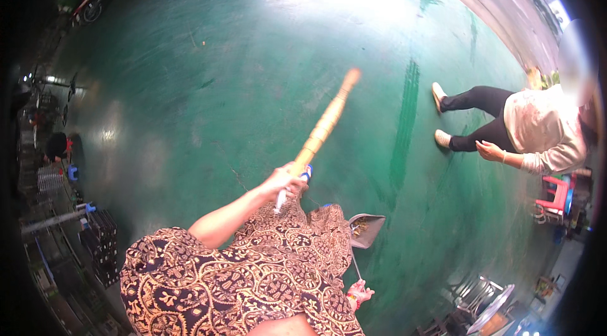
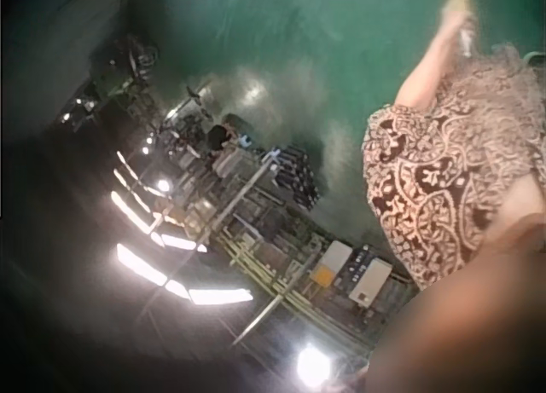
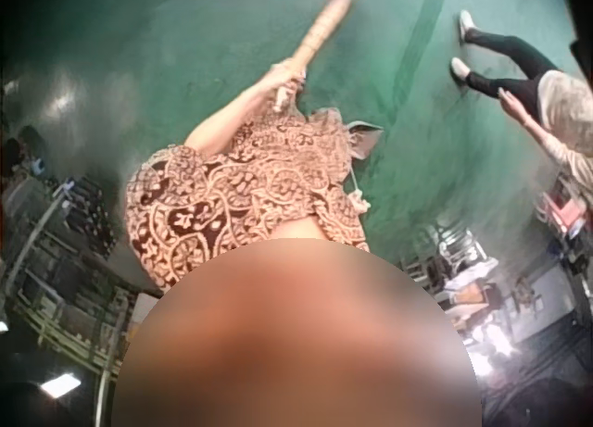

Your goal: The person sweeps a green floor with a broom and uses a dustpan to collect debris. They move around tables and chairs, sweeping different areas and gathering dirt into the dustpan.

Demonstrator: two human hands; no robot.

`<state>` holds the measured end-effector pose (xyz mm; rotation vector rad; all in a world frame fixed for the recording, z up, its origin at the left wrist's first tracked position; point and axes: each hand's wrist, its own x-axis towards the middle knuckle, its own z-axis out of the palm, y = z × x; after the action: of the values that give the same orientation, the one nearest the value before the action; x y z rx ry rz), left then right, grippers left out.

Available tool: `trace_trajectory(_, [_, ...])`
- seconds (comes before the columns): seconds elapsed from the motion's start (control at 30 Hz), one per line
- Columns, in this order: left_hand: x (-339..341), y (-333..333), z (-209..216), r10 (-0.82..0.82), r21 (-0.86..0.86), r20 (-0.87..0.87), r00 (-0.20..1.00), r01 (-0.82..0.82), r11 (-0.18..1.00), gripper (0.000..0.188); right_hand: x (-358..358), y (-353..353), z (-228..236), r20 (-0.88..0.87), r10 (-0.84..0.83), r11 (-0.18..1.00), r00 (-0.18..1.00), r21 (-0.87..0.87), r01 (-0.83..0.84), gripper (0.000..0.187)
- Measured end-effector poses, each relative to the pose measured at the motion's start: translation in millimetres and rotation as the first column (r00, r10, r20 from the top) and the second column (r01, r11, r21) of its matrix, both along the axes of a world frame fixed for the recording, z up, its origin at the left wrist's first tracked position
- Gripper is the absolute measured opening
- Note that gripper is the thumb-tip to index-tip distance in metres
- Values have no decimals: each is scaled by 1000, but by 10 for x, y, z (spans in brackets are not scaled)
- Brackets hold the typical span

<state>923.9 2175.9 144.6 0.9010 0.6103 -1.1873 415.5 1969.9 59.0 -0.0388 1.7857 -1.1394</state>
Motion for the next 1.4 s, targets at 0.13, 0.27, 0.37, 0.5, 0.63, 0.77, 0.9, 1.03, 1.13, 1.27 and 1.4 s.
trace_trajectory(0.13, [-429, -603, -135, -26, -146, -177, 984, 0, 989, 30, -152, -56, 129, 45, 146, 987, 988, 63, -149, 45])
trace_trajectory(0.27, [-749, -1337, -249, -191, -85, -112, 975, 183, 979, 20, -84, -190, 570, 252, 167, 959, 953, 181, -216, 44])
trace_trajectory(0.37, [-753, -1448, -334, -103, -171, -356, 929, 43, 984, 16, 198, -78, 877, 64, 97, 983, 993, 152, -106, 41])
trace_trajectory(0.5, [-185, -523, -395, 0, -273, -379, 926, -111, 956, 27, 651, -38, 1174, 95, 213, 965, 972, 132, -225, 38])
trace_trajectory(0.63, [401, 832, 165, 120, -70, -207, 971, -137, 988, 22, 941, -5, 1447, 134, 285, 943, 949, 139, -303, 39])
trace_trajectory(0.77, [781, 1371, 1082, 225, 215, 6, 974, -221, 951, 28, 1068, 112, 1788, 164, 212, 953, 963, 185, -241, 43])
trace_trajectory(0.9, [874, 1210, 1934, 9, 536, 371, 929, -222, 815, 29, 1182, 248, 2205, 182, 244, 944, 953, 182, -276, 43])
trace_trajectory(1.03, [794, 1411, 3139, -64, 511, 350, 935, -133, 849, 32, 1315, 332, 2600, 233, 305, 922, 923, 169, -347, 41])
trace_trajectory(1.13, [570, 1608, 4074, -92, 379, 198, 976, 11, 925, 39, 1433, 461, 2870, 224, 240, 939, 945, 193, -284, 40])
trace_trajectory(1.27, [580, 1343, 4665, -261, 126, 149, 954, 243, 962, 58, 1676, 624, 3211, 247, 308, 925, 919, 147, -350, 49])
trace_trajectory(1.4, [507, 684, 4813, -330, -233, 120, 936, 349, 908, 41, 1753, 930, 3653, 293, 324, 902, 900, 190, -387, 52])
